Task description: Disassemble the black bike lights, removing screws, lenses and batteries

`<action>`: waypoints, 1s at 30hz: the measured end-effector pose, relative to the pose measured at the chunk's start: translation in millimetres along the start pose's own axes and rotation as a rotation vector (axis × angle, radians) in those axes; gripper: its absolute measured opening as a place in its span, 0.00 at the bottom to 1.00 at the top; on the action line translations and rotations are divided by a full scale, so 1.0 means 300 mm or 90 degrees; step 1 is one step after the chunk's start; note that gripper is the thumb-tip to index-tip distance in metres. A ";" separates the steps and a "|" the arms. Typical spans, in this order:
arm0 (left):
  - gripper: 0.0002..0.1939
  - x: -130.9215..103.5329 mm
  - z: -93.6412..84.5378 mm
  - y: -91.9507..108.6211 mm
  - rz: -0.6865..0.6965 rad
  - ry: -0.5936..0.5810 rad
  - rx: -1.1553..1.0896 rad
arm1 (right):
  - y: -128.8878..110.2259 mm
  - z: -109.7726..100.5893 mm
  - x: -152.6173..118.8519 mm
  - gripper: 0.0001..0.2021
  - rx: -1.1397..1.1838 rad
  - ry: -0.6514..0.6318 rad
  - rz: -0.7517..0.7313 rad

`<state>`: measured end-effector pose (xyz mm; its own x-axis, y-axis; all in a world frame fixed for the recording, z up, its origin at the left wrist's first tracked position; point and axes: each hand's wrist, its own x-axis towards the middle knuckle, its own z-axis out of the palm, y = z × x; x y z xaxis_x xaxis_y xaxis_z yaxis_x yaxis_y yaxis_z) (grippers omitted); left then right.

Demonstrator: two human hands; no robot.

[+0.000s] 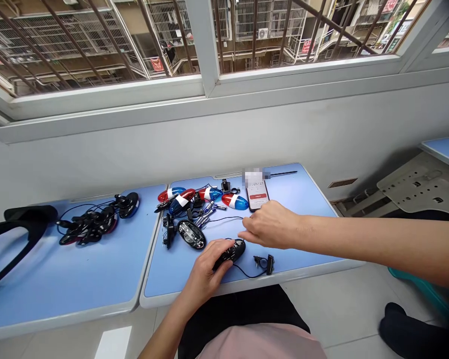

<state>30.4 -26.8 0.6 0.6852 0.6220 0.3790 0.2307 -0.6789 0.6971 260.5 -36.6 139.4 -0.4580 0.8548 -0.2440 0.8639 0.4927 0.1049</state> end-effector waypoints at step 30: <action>0.22 0.000 0.003 0.002 -0.012 0.004 0.008 | 0.019 0.019 -0.008 0.09 -0.007 -0.020 -0.098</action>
<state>31.0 -27.5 0.5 0.6764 0.6369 0.3700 0.2517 -0.6719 0.6965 267.8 -36.8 135.1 -0.5783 0.7634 -0.2878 0.7814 0.6197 0.0736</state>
